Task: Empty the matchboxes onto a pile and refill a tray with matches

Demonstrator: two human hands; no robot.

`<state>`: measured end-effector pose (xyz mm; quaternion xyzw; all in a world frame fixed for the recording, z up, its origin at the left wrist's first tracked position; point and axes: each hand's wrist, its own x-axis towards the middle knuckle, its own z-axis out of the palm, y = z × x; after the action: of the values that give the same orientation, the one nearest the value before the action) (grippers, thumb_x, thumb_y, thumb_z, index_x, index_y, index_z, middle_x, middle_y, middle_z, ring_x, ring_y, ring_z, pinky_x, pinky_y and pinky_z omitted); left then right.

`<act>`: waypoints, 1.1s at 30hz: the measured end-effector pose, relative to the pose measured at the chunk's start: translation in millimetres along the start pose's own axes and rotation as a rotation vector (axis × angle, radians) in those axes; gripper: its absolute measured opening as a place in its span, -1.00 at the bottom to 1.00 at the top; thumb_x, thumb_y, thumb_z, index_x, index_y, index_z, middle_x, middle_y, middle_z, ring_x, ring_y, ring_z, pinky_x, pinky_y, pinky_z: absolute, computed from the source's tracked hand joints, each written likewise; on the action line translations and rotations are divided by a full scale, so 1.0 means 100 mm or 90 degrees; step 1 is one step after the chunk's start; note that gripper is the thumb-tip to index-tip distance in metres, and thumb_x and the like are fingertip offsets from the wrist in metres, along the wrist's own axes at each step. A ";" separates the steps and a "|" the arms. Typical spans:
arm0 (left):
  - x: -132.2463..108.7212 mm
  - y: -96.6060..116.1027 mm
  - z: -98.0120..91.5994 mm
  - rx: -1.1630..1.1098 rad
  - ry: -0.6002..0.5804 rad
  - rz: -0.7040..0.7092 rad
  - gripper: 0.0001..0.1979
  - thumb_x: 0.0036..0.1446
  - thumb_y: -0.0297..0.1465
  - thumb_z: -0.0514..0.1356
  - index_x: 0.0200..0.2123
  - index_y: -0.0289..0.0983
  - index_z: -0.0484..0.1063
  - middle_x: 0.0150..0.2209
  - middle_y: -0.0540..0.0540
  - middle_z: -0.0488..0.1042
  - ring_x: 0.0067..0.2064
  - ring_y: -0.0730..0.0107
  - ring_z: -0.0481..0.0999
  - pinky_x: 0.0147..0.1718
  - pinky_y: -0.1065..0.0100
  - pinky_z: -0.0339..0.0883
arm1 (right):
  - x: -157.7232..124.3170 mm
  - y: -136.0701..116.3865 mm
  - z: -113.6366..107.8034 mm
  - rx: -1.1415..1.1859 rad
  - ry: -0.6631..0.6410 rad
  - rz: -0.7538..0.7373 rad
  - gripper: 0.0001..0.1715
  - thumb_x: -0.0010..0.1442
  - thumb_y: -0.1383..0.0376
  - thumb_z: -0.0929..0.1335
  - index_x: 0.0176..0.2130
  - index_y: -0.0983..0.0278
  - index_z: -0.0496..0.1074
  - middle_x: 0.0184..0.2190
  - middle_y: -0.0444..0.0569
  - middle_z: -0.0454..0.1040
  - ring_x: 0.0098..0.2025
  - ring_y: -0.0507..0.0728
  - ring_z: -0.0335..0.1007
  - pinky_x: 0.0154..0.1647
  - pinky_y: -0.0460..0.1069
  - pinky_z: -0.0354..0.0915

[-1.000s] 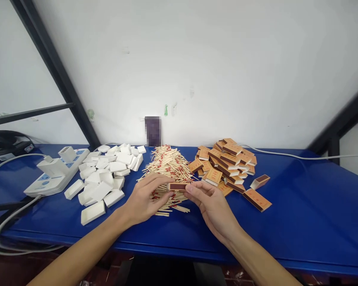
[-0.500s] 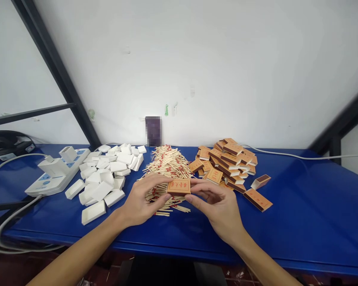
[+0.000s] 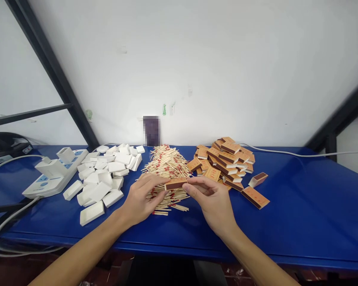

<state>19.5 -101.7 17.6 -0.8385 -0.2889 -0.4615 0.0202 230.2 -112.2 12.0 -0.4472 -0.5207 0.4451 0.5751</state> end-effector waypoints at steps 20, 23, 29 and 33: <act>-0.02 -0.03 -0.01 0.119 0.024 0.135 -0.66 0.25 -0.52 0.17 0.09 -0.24 0.33 -0.16 -0.12 0.54 -0.16 0.34 0.54 -0.19 0.28 0.39 | 0.08 -0.12 0.04 0.096 -0.121 0.104 -0.61 0.04 -0.02 0.50 -0.44 0.27 0.57 -0.41 -0.02 0.47 -0.30 0.10 0.35 -0.18 0.01 0.37; -0.02 -0.03 0.00 0.114 0.024 0.135 -0.62 0.22 -0.51 0.21 0.11 -0.30 0.32 -0.19 -0.14 0.54 -0.17 0.31 0.54 -0.18 0.26 0.41 | 0.10 -0.15 0.00 0.082 -0.161 0.134 -0.59 0.09 -0.02 0.47 -0.36 0.28 0.52 -0.38 -0.04 0.46 -0.34 0.06 0.39 -0.24 -0.02 0.40; -0.02 -0.05 -0.02 0.086 0.028 0.101 -0.55 0.25 -0.44 0.20 0.20 -0.25 0.26 -0.12 -0.16 0.56 -0.12 0.29 0.54 -0.09 0.20 0.44 | 0.08 -0.15 -0.06 -0.172 -0.196 -0.017 -0.41 0.14 -0.03 0.42 0.08 0.15 0.36 -0.32 -0.07 0.48 -0.43 0.10 0.44 -0.40 0.03 0.40; -0.03 -0.09 -0.08 0.088 -0.012 0.067 -0.55 0.25 -0.28 0.23 0.17 -0.24 0.29 -0.15 -0.16 0.55 -0.16 0.29 0.53 -0.11 0.20 0.43 | 0.13 -0.13 -0.06 -0.472 -0.225 -0.262 -0.37 0.13 0.06 0.45 0.16 0.08 0.36 -0.20 -0.01 0.52 -0.34 0.14 0.43 -0.25 0.09 0.36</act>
<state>7.3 -97.9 17.4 -0.8533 -0.2760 -0.4310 0.0999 237.8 -102.4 27.5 -0.4271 -0.8131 0.1747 0.3548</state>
